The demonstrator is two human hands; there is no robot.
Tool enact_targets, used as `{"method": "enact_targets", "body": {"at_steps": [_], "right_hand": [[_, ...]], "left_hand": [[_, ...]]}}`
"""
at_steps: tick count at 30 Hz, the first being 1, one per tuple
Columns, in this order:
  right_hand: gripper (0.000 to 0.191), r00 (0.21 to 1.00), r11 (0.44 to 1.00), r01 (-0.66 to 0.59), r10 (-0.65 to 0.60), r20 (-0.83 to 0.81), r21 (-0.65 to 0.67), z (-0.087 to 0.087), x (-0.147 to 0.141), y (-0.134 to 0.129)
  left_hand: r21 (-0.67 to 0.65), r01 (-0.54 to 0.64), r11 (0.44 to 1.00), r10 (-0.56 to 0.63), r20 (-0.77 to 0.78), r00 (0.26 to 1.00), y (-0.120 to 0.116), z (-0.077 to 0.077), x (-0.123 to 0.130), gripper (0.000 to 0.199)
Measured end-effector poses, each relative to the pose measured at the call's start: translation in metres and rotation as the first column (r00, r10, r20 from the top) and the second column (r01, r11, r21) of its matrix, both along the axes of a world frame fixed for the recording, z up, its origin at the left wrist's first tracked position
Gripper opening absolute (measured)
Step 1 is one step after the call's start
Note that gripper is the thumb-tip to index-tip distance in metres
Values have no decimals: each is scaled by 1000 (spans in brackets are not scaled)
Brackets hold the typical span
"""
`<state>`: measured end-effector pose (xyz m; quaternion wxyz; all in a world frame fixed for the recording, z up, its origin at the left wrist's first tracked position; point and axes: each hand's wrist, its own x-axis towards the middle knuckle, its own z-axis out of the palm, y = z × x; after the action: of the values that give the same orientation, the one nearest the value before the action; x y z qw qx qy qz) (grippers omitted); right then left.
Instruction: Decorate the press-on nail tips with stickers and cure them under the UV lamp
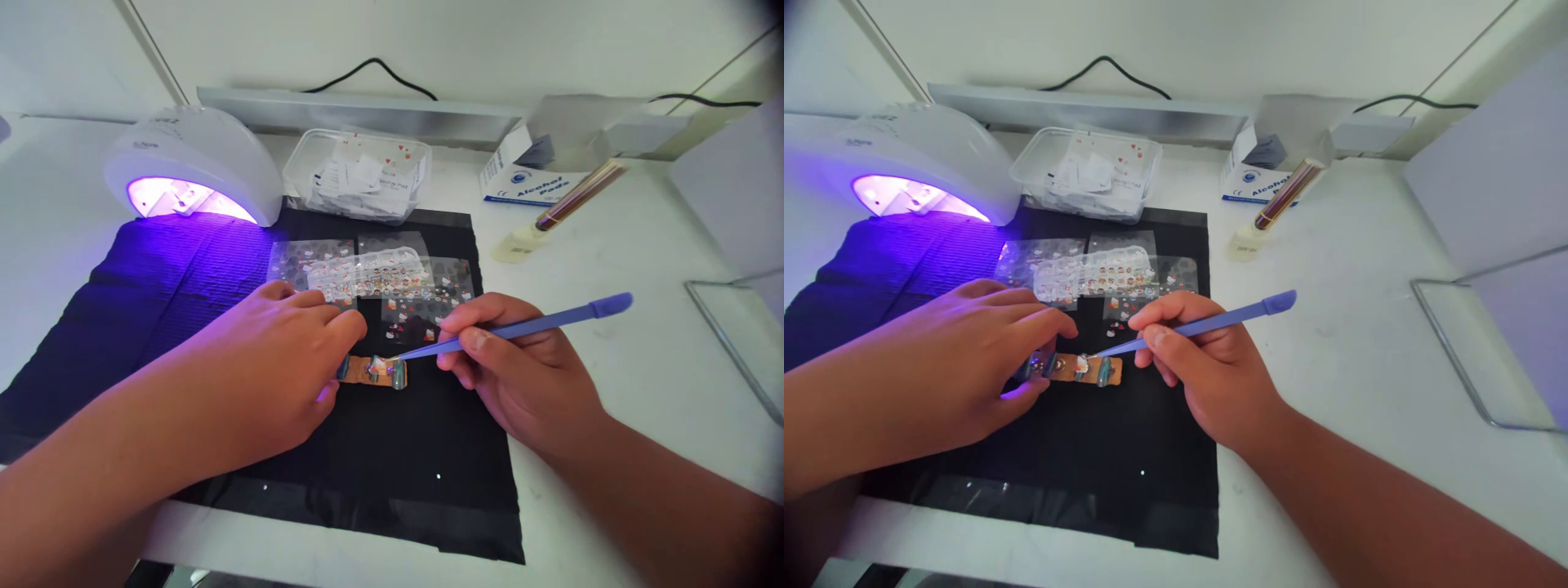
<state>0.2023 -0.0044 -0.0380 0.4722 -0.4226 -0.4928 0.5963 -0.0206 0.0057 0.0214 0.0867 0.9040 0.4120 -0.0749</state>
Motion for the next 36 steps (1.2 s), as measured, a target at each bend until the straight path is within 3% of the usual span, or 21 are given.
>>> {"method": "enact_targets", "body": {"at_steps": [7, 16, 28, 36], "right_hand": [[2, 1000, 1000, -8, 7, -26, -7, 2, -1, 2], [4, 998, 1000, -10, 10, -64, -1, 0, 0, 3], [3, 997, 1000, -7, 6, -76, -12, 1, 3, 2], [4, 998, 999, 4, -7, -67, -39, 5, 7, 1]], "left_hand": [[14, 3, 1000, -3, -6, 1000, -2, -2, -8, 25], [5, -14, 1000, 14, -90, 996, 1, 1, -17, 2], [-92, -28, 995, 22, -68, 997, 3, 8, -16, 3], [-41, -39, 998, 38, -43, 998, 1, 2, -23, 33]]}}
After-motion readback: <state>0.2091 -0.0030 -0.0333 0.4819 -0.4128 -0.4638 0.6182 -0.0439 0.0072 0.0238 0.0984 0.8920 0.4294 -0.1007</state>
